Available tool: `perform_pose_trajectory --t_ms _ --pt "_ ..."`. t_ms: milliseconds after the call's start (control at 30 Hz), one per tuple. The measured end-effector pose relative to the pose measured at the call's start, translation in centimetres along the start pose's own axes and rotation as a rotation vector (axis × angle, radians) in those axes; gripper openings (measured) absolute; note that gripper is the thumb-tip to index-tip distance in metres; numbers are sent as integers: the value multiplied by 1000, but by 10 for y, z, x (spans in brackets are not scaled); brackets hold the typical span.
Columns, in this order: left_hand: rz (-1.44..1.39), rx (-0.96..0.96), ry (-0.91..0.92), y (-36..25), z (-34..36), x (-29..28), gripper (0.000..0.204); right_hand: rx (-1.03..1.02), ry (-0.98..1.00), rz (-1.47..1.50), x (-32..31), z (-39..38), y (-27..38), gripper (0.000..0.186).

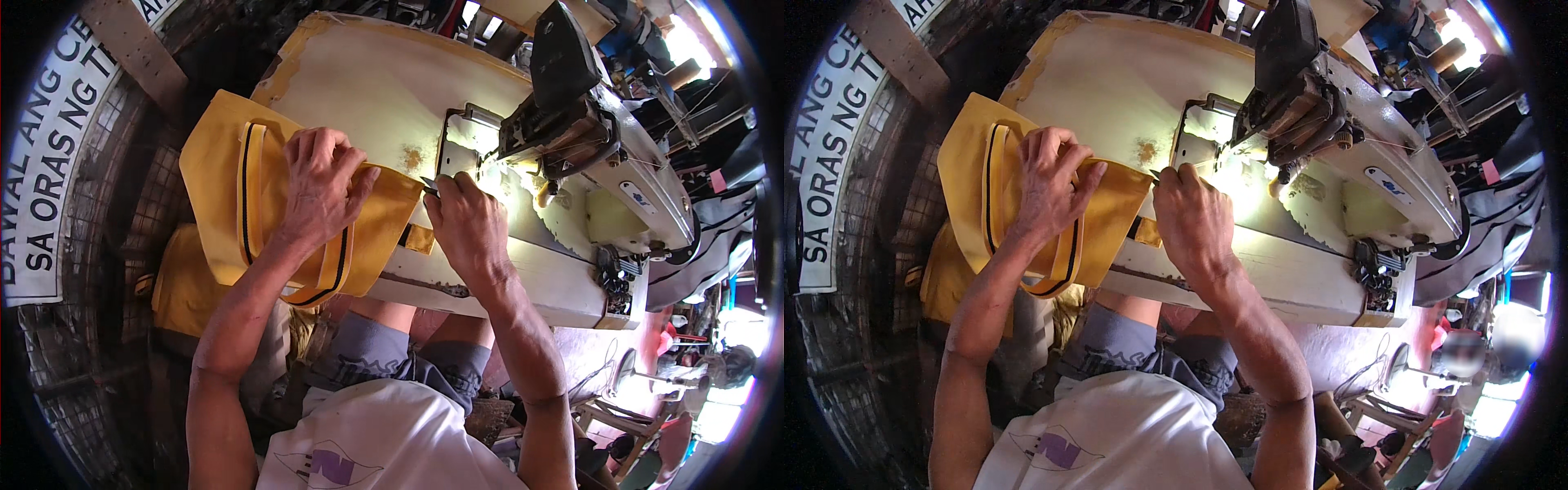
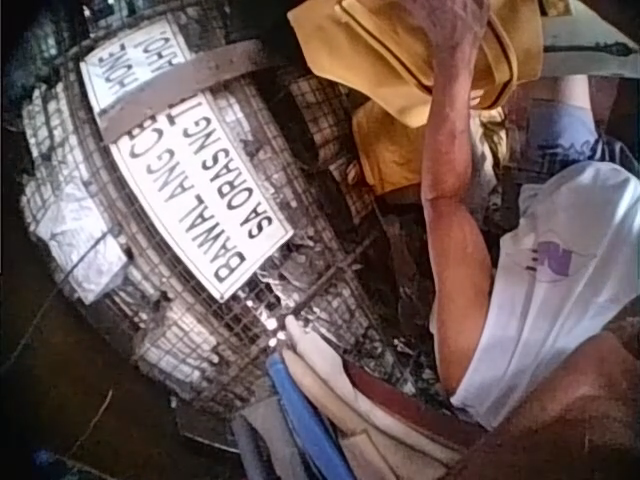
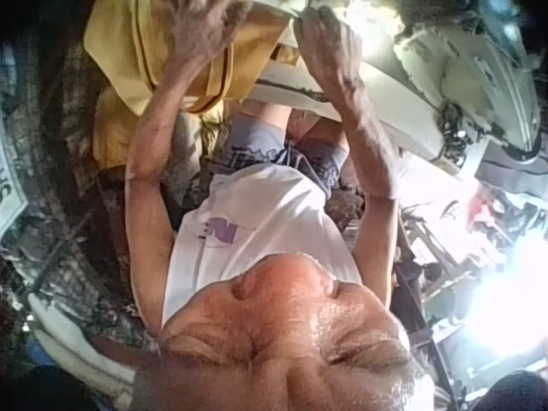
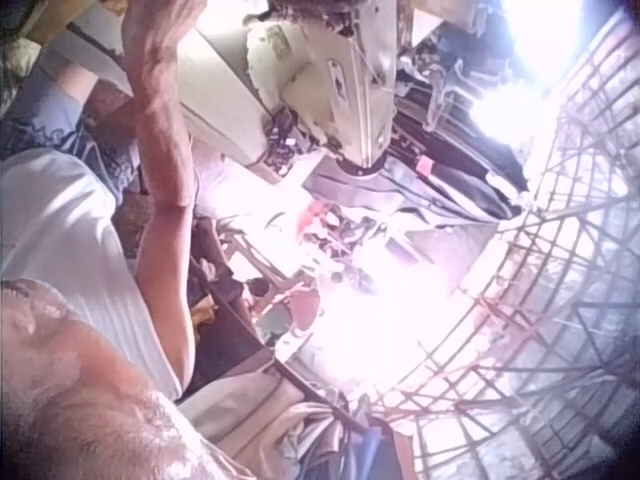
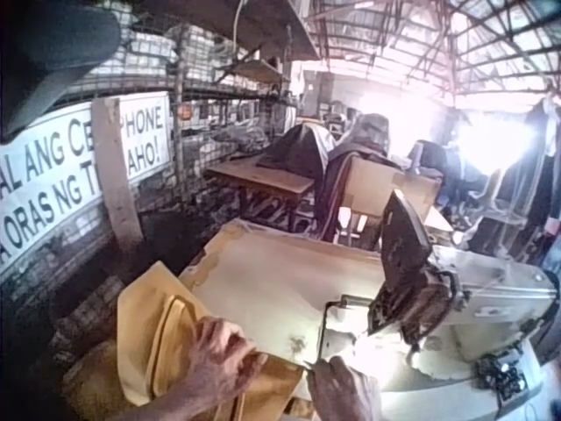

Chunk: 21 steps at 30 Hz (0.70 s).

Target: Sewing a yellow fabric bag using an industrial sewing machine.

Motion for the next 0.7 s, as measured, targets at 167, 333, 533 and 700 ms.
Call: perform_pose_trajectory --t_ms 167,333,533,700 --pt "9 18 -13 -4 3 2 26 24 -130 130 -4 -11 -13 20" --pt "-147 -73 -36 -22 2 20 18 145 -311 323 -42 -46 -13 22" --pt "-225 -174 52 -110 -1 56 10 443 -436 532 -30 -77 -19 35" --pt "-214 136 524 -113 -7 99 22 299 -404 -26 -7 -124 -57 36"
Point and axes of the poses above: each hand's wrist, its own z-axis towards the middle knuckle, its own x-axis out of the palm, y = z × x, the point moved 6 cm from there along z, towards the middle knuckle, and after that the axes turned 6 degrees about -x, right-handed, at the moved point
